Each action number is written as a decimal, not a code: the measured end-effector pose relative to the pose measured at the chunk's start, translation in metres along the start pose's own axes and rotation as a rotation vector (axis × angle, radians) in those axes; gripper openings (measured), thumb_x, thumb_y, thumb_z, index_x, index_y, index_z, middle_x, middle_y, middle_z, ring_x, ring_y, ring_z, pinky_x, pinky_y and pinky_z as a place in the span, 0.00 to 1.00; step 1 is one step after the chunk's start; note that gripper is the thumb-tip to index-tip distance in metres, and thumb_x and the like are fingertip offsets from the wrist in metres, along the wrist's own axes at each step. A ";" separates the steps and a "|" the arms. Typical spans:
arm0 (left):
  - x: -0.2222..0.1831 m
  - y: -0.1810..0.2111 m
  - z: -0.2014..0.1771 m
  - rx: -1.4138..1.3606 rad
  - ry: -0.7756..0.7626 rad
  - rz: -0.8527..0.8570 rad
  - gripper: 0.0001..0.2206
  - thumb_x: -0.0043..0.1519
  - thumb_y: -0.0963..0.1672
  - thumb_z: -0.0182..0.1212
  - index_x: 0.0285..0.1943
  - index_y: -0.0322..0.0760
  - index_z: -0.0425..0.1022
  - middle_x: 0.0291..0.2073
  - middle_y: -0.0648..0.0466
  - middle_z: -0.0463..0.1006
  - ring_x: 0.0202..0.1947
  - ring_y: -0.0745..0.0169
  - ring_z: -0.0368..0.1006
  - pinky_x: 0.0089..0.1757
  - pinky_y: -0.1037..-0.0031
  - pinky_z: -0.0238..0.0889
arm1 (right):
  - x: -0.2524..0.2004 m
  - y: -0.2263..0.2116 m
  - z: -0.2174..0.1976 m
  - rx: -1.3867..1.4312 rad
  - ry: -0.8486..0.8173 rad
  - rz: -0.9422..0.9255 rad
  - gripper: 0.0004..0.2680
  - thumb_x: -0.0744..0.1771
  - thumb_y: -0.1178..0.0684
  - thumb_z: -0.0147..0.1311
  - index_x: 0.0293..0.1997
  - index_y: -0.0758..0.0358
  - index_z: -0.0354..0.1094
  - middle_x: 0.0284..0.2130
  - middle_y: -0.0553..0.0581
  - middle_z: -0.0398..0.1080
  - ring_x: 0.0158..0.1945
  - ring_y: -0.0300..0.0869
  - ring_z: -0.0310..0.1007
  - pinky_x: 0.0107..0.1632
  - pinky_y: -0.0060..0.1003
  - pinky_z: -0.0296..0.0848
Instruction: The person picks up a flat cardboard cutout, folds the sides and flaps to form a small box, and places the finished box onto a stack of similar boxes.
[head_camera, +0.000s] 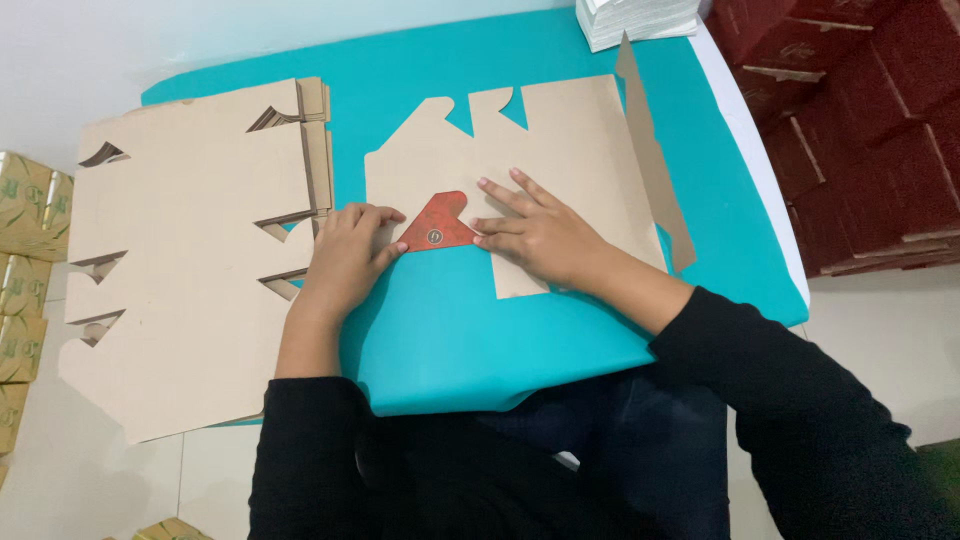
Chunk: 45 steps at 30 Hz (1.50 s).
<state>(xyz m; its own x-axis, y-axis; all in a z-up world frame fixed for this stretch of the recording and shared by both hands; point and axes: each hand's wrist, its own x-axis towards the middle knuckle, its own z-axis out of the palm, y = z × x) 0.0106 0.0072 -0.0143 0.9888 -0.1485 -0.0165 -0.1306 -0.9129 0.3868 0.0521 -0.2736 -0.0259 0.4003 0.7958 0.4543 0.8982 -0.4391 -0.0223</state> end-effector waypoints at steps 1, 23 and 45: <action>0.000 0.000 0.000 -0.002 0.000 0.003 0.15 0.60 0.49 0.59 0.55 0.51 0.68 0.45 0.56 0.67 0.54 0.51 0.62 0.53 0.58 0.55 | -0.003 0.002 -0.002 -0.003 -0.001 0.002 0.06 0.66 0.51 0.50 0.45 0.49 0.73 0.50 0.44 0.71 0.68 0.46 0.52 0.70 0.51 0.42; 0.000 0.042 0.001 -0.184 0.321 0.211 0.23 0.57 0.48 0.66 0.58 0.38 0.64 0.44 0.49 0.69 0.51 0.49 0.63 0.53 0.59 0.51 | -0.018 0.011 -0.039 0.432 -0.162 0.275 0.18 0.61 0.41 0.58 0.50 0.59 0.67 0.52 0.57 0.67 0.64 0.50 0.58 0.65 0.45 0.55; 0.011 0.043 0.052 0.412 0.516 0.624 0.09 0.56 0.42 0.60 0.44 0.48 0.72 0.36 0.61 0.70 0.44 0.64 0.69 0.48 0.73 0.60 | -0.017 0.013 -0.015 0.395 0.047 0.521 0.13 0.62 0.43 0.61 0.45 0.54 0.67 0.25 0.47 0.71 0.31 0.38 0.70 0.45 0.35 0.66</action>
<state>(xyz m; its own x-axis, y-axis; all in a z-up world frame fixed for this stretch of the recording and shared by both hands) 0.0125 -0.0535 -0.0463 0.6260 -0.5634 0.5392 -0.5709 -0.8021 -0.1752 0.0542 -0.2992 -0.0210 0.8010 0.4969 0.3340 0.5913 -0.5688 -0.5718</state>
